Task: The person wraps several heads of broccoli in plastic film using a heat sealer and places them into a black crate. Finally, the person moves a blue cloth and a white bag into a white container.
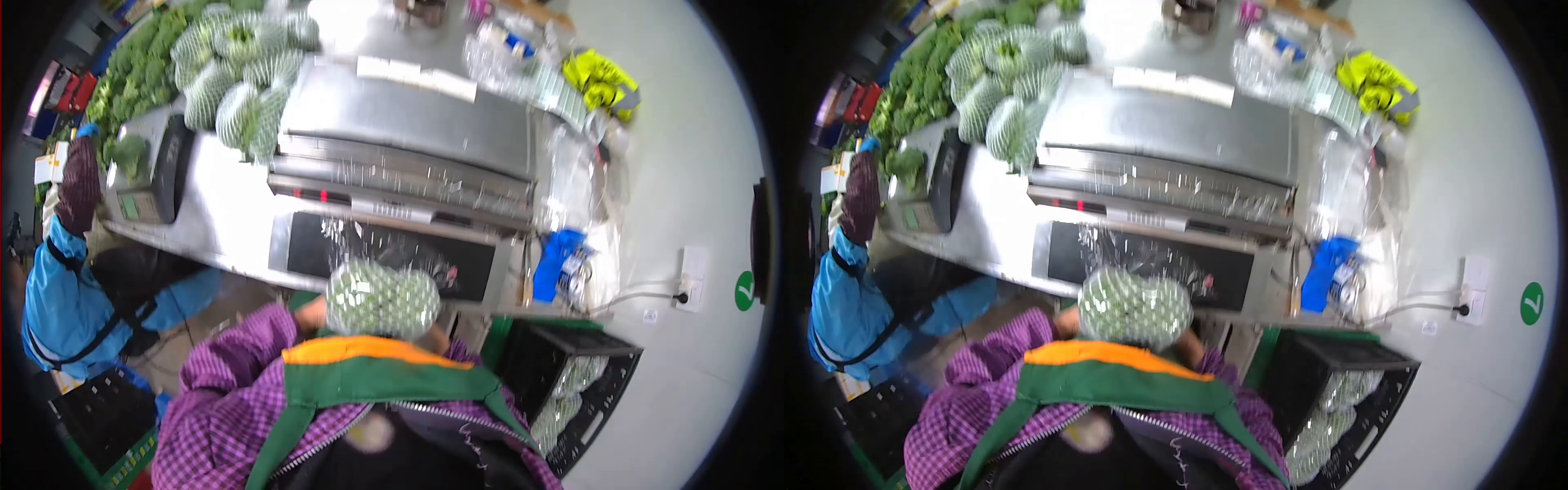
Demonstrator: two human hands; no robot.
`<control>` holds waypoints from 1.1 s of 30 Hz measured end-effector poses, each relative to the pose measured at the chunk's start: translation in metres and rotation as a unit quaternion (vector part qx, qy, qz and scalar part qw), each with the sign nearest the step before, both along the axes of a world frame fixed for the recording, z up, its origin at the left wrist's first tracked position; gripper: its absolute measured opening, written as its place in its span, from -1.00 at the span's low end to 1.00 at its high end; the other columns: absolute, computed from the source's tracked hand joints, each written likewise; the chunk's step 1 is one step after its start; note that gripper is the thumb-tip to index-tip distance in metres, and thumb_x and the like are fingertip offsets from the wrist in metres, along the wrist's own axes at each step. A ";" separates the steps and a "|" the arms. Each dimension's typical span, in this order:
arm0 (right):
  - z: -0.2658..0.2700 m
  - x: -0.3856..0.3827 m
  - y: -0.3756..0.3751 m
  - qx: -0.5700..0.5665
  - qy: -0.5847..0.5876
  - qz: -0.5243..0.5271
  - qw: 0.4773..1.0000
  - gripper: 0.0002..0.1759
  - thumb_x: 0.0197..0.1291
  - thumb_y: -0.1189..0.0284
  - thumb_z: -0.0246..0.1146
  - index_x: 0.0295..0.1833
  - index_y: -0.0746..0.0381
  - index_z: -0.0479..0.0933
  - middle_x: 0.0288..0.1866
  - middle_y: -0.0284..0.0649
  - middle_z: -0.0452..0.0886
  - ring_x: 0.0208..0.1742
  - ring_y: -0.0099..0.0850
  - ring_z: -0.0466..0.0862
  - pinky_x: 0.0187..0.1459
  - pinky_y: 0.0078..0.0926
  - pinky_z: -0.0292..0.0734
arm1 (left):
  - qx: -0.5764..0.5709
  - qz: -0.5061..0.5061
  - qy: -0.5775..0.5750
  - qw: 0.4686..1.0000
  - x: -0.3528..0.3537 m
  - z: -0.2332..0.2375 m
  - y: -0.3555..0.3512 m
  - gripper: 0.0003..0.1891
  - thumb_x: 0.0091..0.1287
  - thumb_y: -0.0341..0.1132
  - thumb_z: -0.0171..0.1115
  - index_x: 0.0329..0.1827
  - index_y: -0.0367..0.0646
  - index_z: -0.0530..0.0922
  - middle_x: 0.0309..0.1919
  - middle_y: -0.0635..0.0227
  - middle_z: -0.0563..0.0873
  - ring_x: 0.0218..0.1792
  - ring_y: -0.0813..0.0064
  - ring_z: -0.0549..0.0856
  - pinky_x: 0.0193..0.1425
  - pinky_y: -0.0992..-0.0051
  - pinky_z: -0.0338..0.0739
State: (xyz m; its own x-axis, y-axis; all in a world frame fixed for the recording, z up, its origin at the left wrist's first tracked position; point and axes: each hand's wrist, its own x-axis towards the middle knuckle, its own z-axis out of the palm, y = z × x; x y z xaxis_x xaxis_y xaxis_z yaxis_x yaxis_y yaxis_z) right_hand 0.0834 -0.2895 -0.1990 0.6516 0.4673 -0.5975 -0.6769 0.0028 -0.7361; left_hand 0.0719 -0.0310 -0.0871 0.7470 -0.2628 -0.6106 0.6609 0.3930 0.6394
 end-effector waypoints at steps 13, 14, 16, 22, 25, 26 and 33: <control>-0.014 0.029 0.007 0.137 0.126 0.039 0.982 -0.61 0.35 0.35 0.12 0.18 0.37 0.44 0.06 -0.11 0.58 0.10 -0.39 0.56 0.11 -0.39 0.49 | 0.063 -0.104 -0.376 0.919 0.067 0.082 -0.034 -0.47 0.51 0.02 -0.15 0.09 -0.32 0.55 0.04 0.23 0.64 0.03 0.40 0.62 0.16 0.34 0.50; -0.015 0.031 0.009 0.148 0.136 0.040 0.979 -0.60 0.34 0.35 0.12 0.19 0.37 0.44 0.08 -0.10 0.57 0.12 -0.38 0.55 0.12 -0.39 0.49 | -0.214 -0.114 -0.056 0.969 0.062 0.125 -0.034 -0.49 0.53 0.01 -0.20 0.10 -0.29 0.52 0.02 0.27 0.63 0.03 0.47 0.61 0.23 0.46 0.46; -0.004 0.035 0.007 0.175 0.153 0.047 0.971 -0.58 0.34 0.35 0.12 0.21 0.37 0.42 0.11 -0.08 0.56 0.16 -0.38 0.54 0.14 -0.38 0.48 | -0.261 -0.150 -0.013 0.954 0.062 0.109 -0.040 -0.44 0.52 0.05 -0.22 0.11 -0.31 0.51 0.03 0.26 0.64 0.12 0.41 0.56 0.27 0.40 0.44; 0.158 0.099 0.029 0.119 -0.114 0.243 0.956 -0.51 0.36 0.27 0.06 0.28 0.35 0.40 0.21 -0.08 0.53 0.23 -0.36 0.51 0.29 -0.49 0.33 | -0.301 -0.258 -0.024 0.918 0.069 0.096 -0.039 -0.39 0.49 0.12 -0.21 0.18 -0.29 0.45 0.08 0.26 0.62 0.28 0.30 0.43 0.32 0.28 0.41; 0.233 0.114 0.073 0.199 -0.138 0.301 0.922 -0.46 0.34 0.17 0.06 0.29 0.30 0.40 0.40 -0.12 0.33 0.41 -0.20 0.32 0.39 -0.29 0.21 | -0.298 -0.237 -0.032 0.924 0.066 0.092 -0.032 -0.39 0.49 0.12 -0.21 0.18 -0.29 0.45 0.10 0.26 0.60 0.27 0.30 0.44 0.32 0.28 0.41; 0.247 0.115 0.079 0.199 -0.138 0.300 0.923 -0.46 0.34 0.17 0.06 0.29 0.30 0.40 0.40 -0.12 0.33 0.41 -0.20 0.32 0.39 -0.29 0.21 | -0.293 -0.223 -0.037 0.929 0.065 0.090 -0.027 -0.40 0.49 0.13 -0.21 0.18 -0.29 0.45 0.11 0.26 0.59 0.27 0.30 0.44 0.32 0.28 0.41; 0.257 0.094 0.070 0.160 -0.484 0.352 0.785 -0.32 0.26 0.13 0.20 0.40 0.23 0.26 0.49 -0.02 0.17 0.54 -0.07 0.05 0.48 -0.09 -0.08 | -0.266 -0.112 -0.059 0.956 0.055 0.073 0.021 -0.40 0.49 0.13 -0.21 0.17 -0.28 0.44 0.15 0.26 0.55 0.26 0.29 0.45 0.32 0.28 0.41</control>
